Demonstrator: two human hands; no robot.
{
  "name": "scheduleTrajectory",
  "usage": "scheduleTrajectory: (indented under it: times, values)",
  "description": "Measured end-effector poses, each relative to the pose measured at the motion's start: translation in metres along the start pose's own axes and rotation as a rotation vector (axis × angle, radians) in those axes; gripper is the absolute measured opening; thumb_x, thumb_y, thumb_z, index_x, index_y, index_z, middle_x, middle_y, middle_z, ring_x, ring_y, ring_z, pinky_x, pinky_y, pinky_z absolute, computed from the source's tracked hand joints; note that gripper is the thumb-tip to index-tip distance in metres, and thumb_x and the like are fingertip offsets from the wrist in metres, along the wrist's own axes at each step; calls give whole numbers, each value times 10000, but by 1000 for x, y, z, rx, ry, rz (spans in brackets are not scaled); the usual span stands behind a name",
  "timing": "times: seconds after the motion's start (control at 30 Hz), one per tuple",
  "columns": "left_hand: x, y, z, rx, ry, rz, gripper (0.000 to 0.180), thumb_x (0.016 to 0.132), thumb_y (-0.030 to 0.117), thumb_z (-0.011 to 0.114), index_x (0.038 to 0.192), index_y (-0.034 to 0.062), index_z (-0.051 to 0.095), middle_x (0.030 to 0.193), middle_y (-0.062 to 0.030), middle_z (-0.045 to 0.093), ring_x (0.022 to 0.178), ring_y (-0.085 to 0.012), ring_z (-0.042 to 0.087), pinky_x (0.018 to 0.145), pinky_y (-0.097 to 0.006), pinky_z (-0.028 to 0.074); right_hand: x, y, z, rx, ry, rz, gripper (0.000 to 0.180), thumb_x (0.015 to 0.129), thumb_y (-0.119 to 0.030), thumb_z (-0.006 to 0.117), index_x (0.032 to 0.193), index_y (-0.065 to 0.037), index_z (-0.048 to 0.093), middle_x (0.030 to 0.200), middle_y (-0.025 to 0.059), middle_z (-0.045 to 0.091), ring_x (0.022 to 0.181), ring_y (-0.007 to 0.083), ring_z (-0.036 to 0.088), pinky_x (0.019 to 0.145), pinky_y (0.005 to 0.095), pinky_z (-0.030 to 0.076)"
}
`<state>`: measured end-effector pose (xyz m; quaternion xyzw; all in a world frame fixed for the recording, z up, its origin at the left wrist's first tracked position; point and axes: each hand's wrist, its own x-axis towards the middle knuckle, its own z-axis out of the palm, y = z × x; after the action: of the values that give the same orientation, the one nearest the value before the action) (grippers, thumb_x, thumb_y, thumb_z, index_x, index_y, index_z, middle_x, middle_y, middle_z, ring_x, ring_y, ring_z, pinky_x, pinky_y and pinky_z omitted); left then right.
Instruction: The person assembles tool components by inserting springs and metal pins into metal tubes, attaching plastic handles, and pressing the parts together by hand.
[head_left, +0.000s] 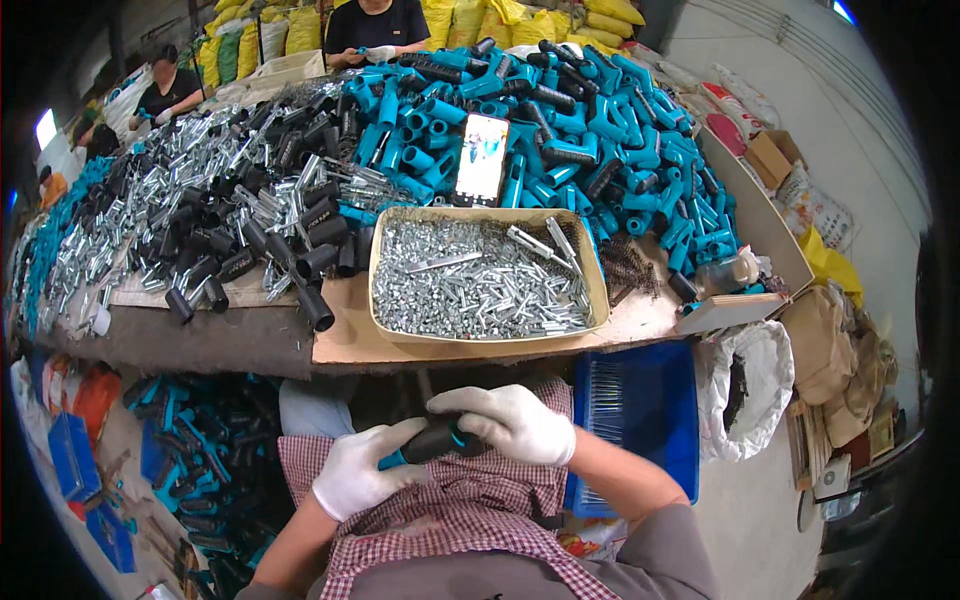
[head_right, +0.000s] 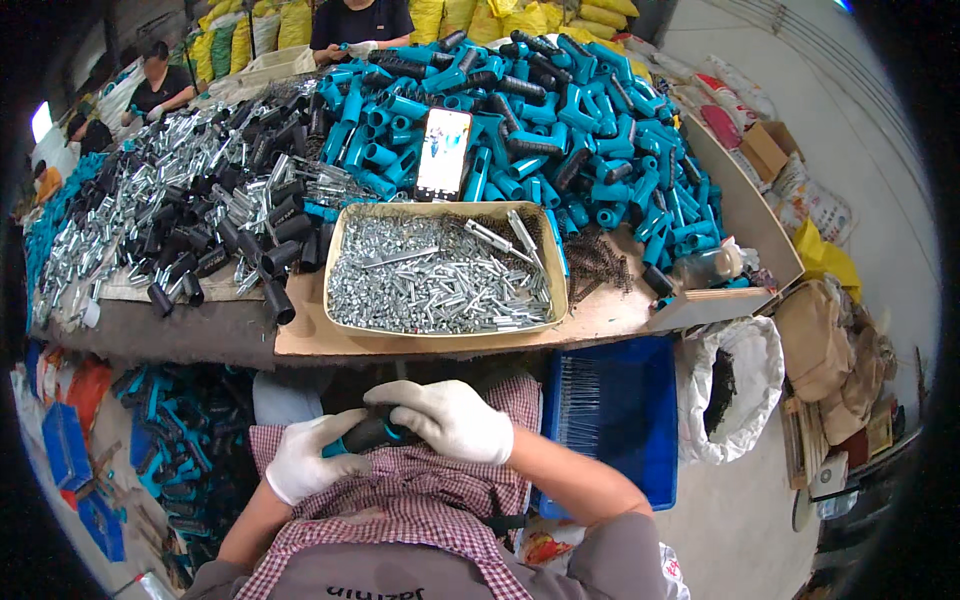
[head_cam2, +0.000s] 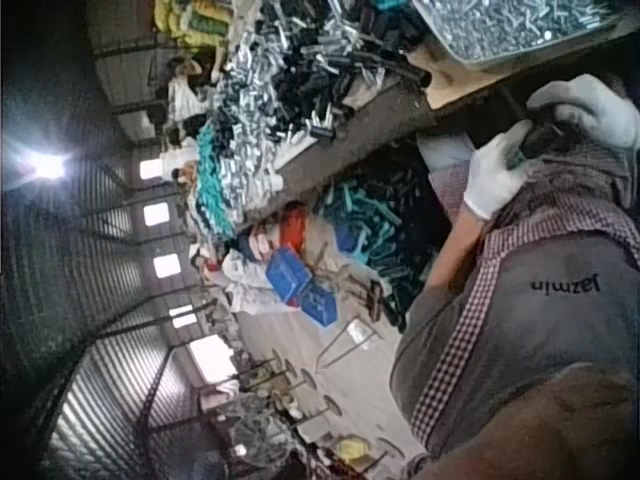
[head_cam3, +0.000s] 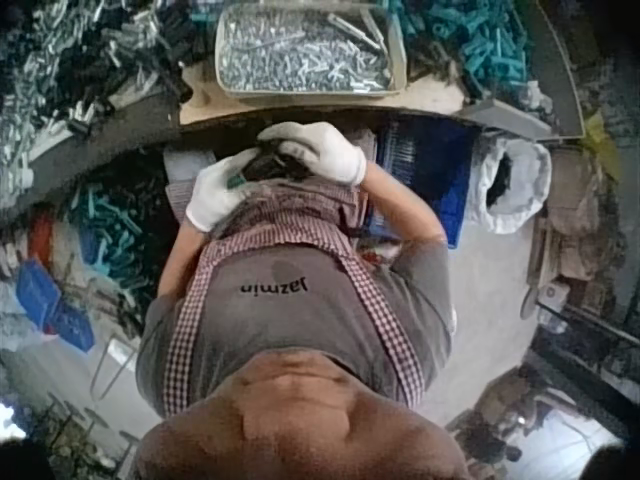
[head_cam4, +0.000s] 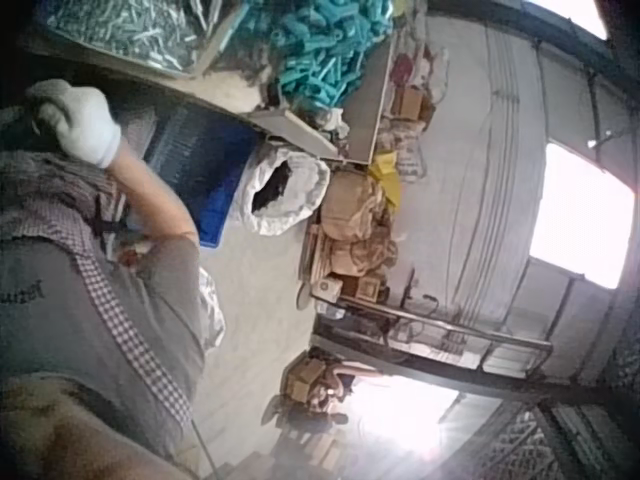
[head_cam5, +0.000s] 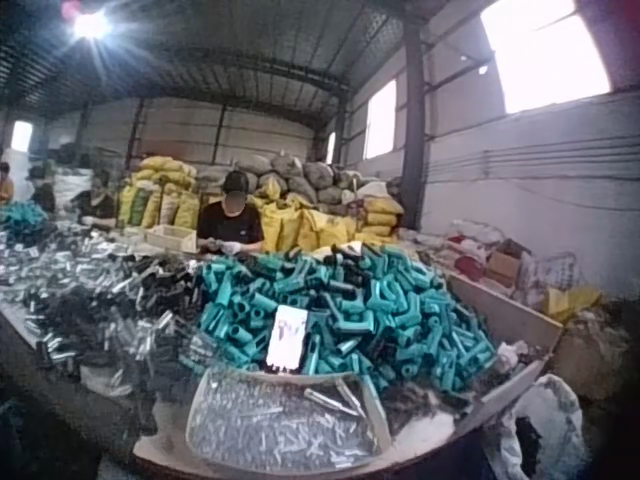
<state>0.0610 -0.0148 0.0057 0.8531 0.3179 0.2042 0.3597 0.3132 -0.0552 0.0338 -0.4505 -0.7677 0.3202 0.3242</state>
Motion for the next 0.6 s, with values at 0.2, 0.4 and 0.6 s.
scheduleTrajectory:
  times: [0.2, 0.4, 0.6]
  values:
    - [5, -3, 6, -202, 143, -11, 697, 731, 353, 849, 1276, -31, 648, 1047, -227, 720, 920, -332, 735, 808, -381, 566, 64, 78, -141, -551, 419, -54, 339, 927, -188, 655, 1221, -25, 696, 1102, 180, 727, 1060, 305, 689, 928, 395, 527]
    - [-2, -10, 2, -154, 197, -1, 648, 764, 312, 858, 1303, 21, 646, 1024, -213, 710, 878, -363, 711, 778, -392, 563, 146, 162, -265, -1351, 645, 620, 473, 837, -150, 653, 1309, -155, 651, 1413, 161, 580, 1323, 387, 522, 1060, 503, 454]
    - [-9, -15, 3, -117, 196, -74, 653, 770, 333, 855, 1308, 30, 643, 1011, -205, 708, 879, -363, 708, 781, -394, 563, 153, 200, -272, -1465, 554, 623, 408, 834, -150, 683, 1241, -168, 660, 1307, 115, 628, 1297, 334, 534, 1063, 516, 421]
